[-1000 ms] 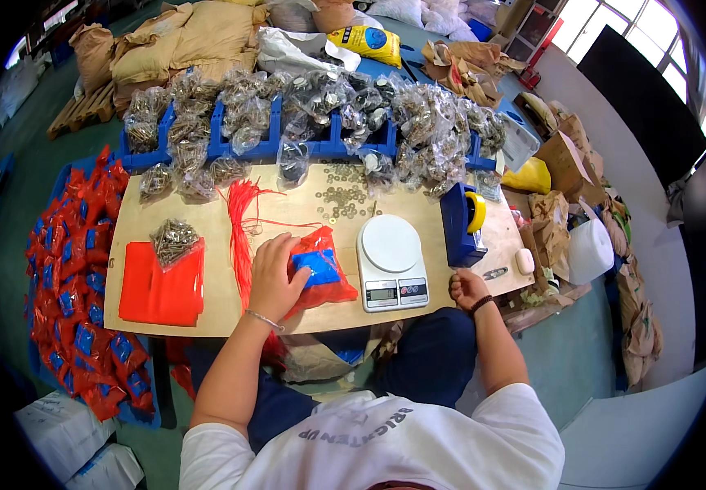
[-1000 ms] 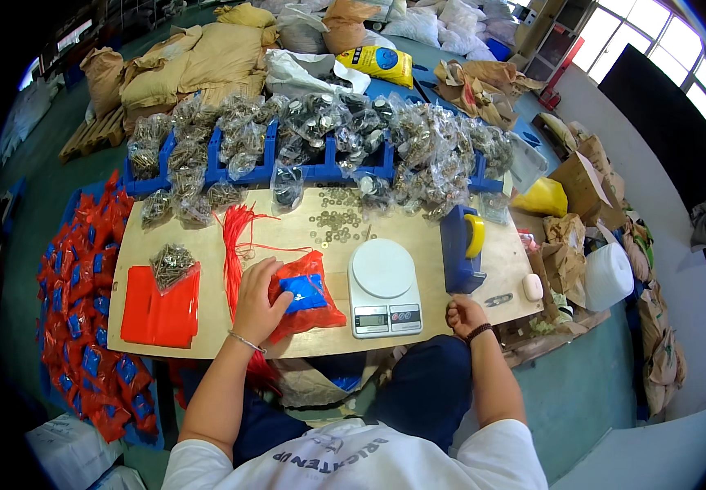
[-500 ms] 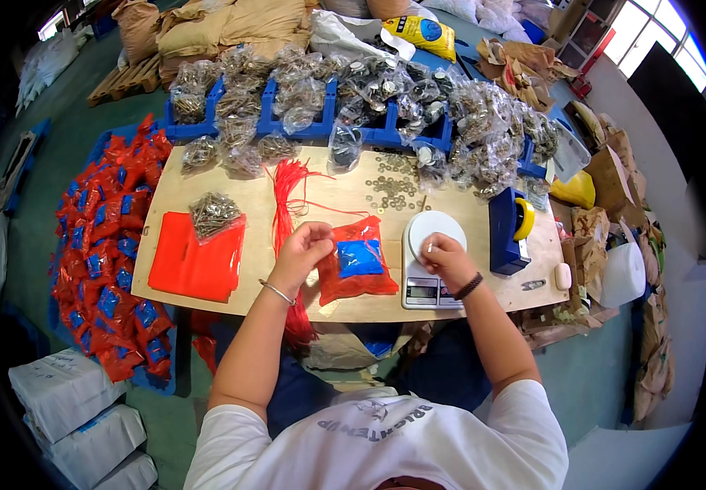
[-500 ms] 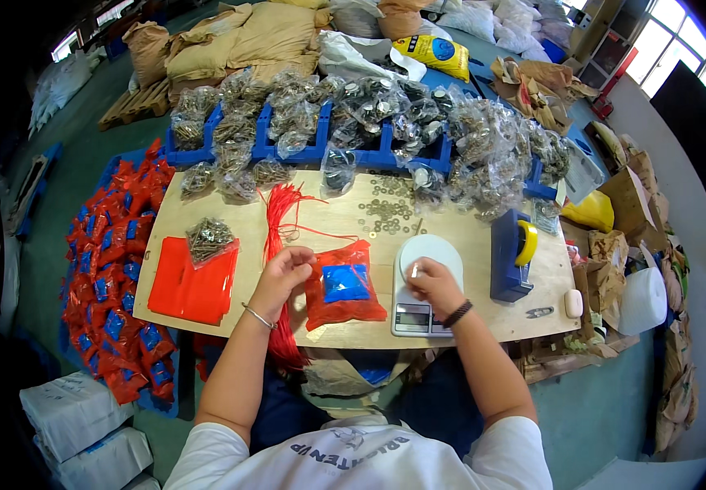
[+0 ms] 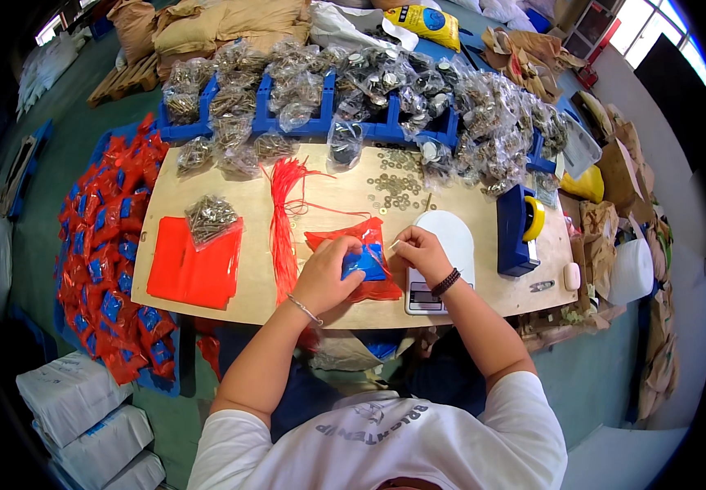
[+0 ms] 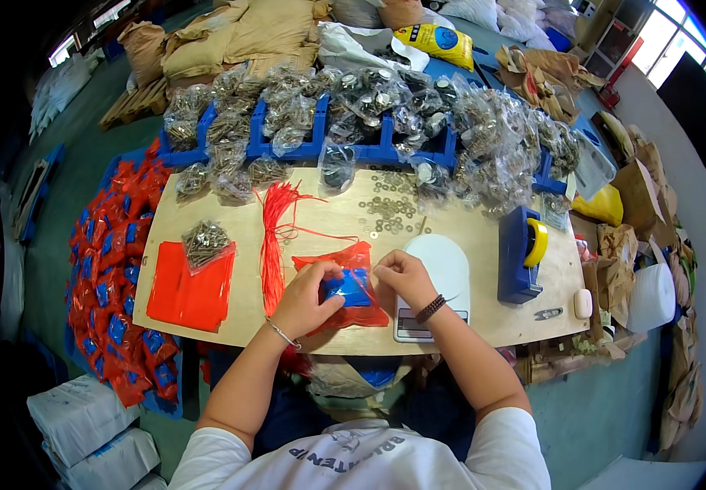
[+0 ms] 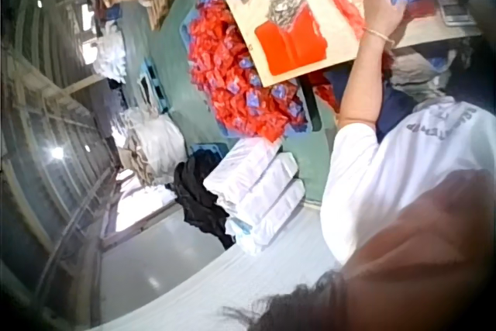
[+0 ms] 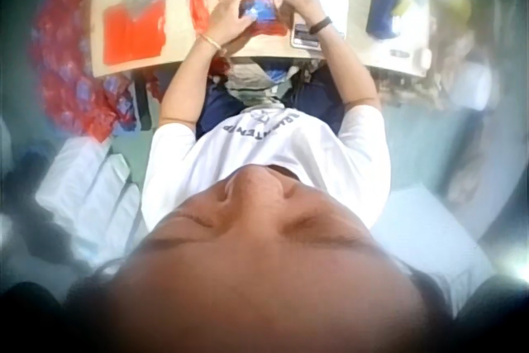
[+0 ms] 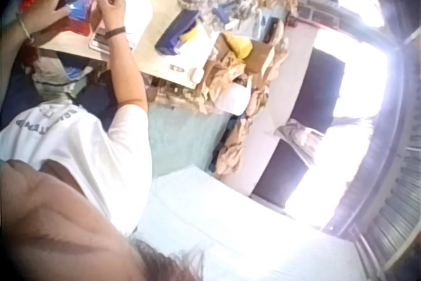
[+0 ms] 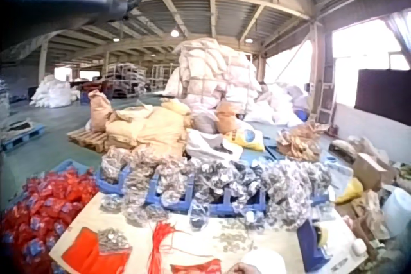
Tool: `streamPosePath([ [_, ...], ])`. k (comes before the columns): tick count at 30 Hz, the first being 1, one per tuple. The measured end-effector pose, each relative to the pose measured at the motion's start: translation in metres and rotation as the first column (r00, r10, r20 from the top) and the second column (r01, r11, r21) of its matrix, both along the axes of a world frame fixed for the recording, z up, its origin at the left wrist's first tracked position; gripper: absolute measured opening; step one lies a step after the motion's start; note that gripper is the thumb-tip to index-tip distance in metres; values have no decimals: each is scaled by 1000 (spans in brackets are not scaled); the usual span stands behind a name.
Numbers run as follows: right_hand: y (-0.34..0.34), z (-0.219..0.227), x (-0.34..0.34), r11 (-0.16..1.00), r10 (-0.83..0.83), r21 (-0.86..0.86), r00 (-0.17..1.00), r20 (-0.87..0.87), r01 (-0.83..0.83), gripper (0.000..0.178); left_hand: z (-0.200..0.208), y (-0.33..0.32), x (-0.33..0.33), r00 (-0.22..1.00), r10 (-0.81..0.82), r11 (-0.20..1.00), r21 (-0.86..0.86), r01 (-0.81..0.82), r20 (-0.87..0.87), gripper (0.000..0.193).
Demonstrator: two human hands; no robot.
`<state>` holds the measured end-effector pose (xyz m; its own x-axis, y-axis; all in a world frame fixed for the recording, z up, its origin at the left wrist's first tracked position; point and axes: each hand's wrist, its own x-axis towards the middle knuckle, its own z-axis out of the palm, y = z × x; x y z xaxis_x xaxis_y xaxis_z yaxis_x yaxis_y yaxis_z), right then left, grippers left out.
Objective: The person packs small metal items from a tray into a red bag, weighs the bag on a scale, and seals it using tape.
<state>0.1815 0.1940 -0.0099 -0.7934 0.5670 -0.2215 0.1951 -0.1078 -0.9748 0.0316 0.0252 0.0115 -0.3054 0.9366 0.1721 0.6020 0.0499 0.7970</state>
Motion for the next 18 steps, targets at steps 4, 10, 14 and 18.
streamPosePath([
  [4,2,-3,-2,999,-32,4,999,42,32,12,-4,11,-2,1000,-15,999,40,15,-5,46],
  [10,6,-16,-10,993,4,117,994,105,-16,20,-7,24,1,949,4,999,-45,-19,-316,56],
  [14,5,-21,-16,984,26,168,982,187,-58,29,-1,24,4,917,44,988,-119,-99,-397,58],
  [18,1,-13,-22,938,10,333,967,253,-96,30,-4,21,2,909,76,986,-104,-130,-410,57],
])
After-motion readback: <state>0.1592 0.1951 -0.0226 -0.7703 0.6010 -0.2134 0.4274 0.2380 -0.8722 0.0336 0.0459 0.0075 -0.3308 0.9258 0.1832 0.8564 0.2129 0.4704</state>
